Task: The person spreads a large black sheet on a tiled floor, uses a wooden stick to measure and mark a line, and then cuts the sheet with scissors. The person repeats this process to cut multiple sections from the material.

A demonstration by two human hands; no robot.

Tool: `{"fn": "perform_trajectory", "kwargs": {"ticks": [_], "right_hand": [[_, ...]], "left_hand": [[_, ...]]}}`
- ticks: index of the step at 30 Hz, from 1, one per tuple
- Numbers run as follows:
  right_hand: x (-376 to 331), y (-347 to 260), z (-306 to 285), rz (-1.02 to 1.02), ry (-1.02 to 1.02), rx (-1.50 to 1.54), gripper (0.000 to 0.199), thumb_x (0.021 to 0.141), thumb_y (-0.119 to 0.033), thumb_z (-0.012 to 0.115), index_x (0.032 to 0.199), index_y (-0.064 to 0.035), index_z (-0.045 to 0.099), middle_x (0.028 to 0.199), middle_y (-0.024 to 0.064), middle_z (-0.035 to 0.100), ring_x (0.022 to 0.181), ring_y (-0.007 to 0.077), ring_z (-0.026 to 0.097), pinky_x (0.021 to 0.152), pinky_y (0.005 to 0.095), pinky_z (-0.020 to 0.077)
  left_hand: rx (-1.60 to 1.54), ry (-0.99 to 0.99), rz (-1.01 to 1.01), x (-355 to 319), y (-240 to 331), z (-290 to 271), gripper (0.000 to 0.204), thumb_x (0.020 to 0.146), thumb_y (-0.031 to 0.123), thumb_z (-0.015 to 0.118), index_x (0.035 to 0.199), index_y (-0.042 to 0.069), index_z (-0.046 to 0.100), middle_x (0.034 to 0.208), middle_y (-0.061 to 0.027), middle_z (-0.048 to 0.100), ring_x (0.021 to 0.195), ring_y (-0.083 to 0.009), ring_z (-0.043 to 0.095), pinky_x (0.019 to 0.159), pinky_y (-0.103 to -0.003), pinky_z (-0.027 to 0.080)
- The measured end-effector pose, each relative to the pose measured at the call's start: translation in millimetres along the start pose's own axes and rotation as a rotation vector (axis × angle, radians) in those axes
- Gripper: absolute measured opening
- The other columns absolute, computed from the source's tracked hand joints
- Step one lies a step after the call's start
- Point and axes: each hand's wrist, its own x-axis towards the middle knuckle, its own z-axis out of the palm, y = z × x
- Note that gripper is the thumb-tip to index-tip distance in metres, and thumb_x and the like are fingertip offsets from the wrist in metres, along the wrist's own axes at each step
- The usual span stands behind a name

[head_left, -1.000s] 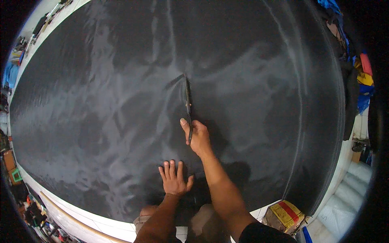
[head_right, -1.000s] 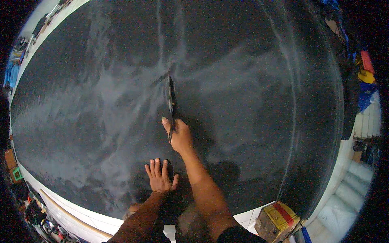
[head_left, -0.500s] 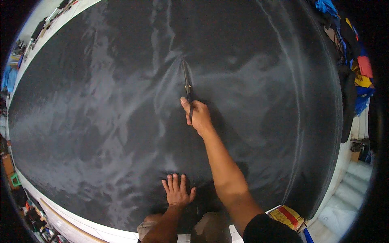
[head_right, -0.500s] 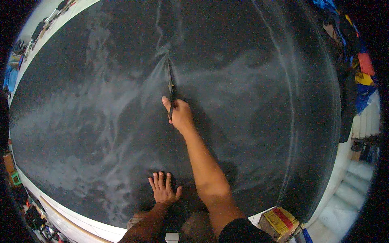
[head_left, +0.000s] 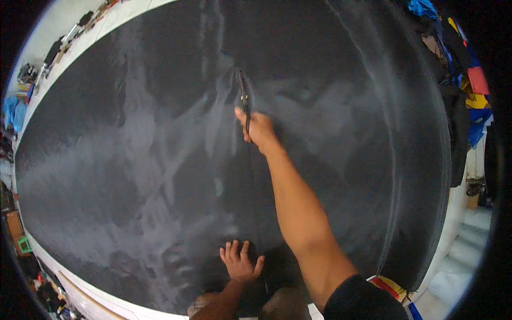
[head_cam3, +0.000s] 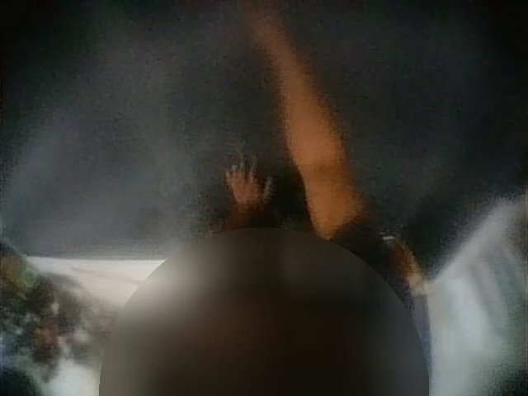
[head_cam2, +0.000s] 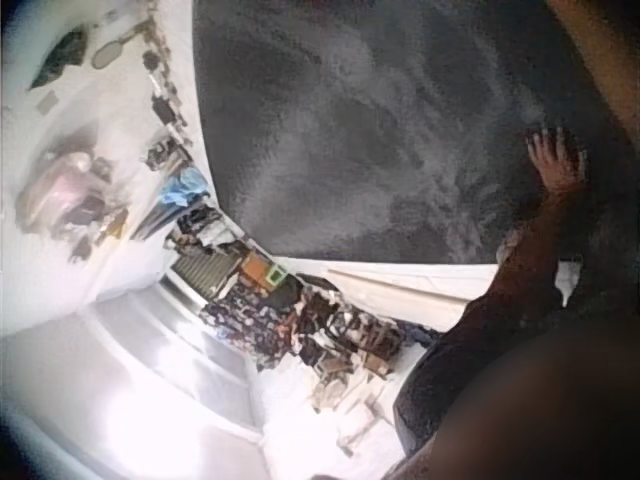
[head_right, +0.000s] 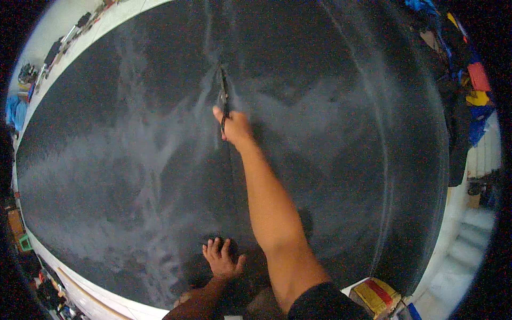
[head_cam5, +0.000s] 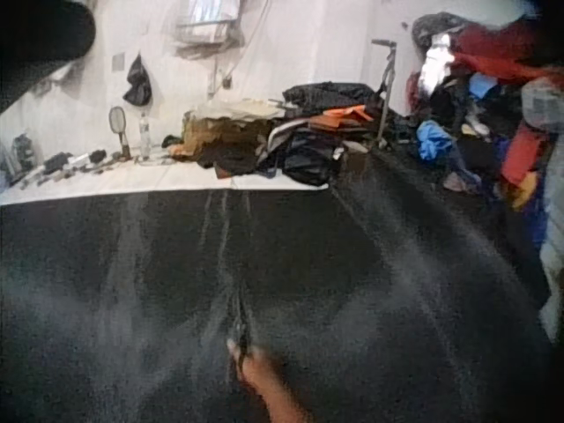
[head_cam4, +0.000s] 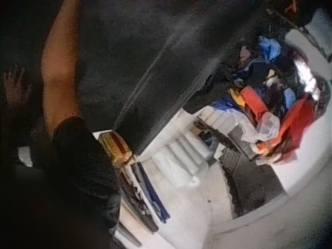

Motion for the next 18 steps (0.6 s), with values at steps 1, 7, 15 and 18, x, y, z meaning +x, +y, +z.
{"fn": "perform_trajectory", "kwargs": {"ticks": [1,7,15,18], "right_hand": [[-1,-4,-2,0.008,0.001,0.019,0.052,0.086,-0.057,0.068,0.071,-0.0105,0.052,0.059,0.0011,0.052,0.049,0.0111,0.051,0.045,0.0278,0.0397],[6,-5,2,0.02,0.025,0.021,0.05,0.088,-0.056,0.066,0.071,-0.011,0.051,0.058,0.0012,0.051,0.047,0.0113,0.05,0.044,0.0279,0.0391],[-1,0,-9,0.028,-0.023,0.106,0.05,0.092,-0.054,0.062,0.076,-0.0069,0.054,0.057,0.0011,0.05,0.047,0.0113,0.048,0.045,0.0274,0.0374],[-2,-3,-12,0.038,-0.014,0.148,0.052,0.092,-0.054,0.061,0.072,-0.0075,0.053,0.055,0.0019,0.051,0.046,0.0132,0.049,0.046,0.0292,0.0394]], "left_hand": [[-0.046,0.041,-0.039,14,7,-10,0.061,0.08,0.046,0.068,0.122,0.004,0.057,0.124,-0.0229,0.05,0.115,-0.0454,0.047,0.095,-0.062,0.035],[-0.042,0.624,0.142,367,-16,-39,0.038,0.087,0.024,0.066,0.117,0.003,0.058,0.12,-0.0226,0.055,0.111,-0.0423,0.051,0.096,-0.051,0.041],[0.161,0.36,-0.01,456,-30,-6,0.053,0.094,0.04,0.051,0.14,0.013,0.05,0.15,-0.0202,0.039,0.142,-0.0416,0.029,0.118,-0.054,0.018],[0.136,0.338,-0.015,443,-29,-10,0.054,0.092,0.037,0.054,0.139,0.012,0.05,0.148,-0.0208,0.04,0.142,-0.0424,0.03,0.118,-0.055,0.018]]}}
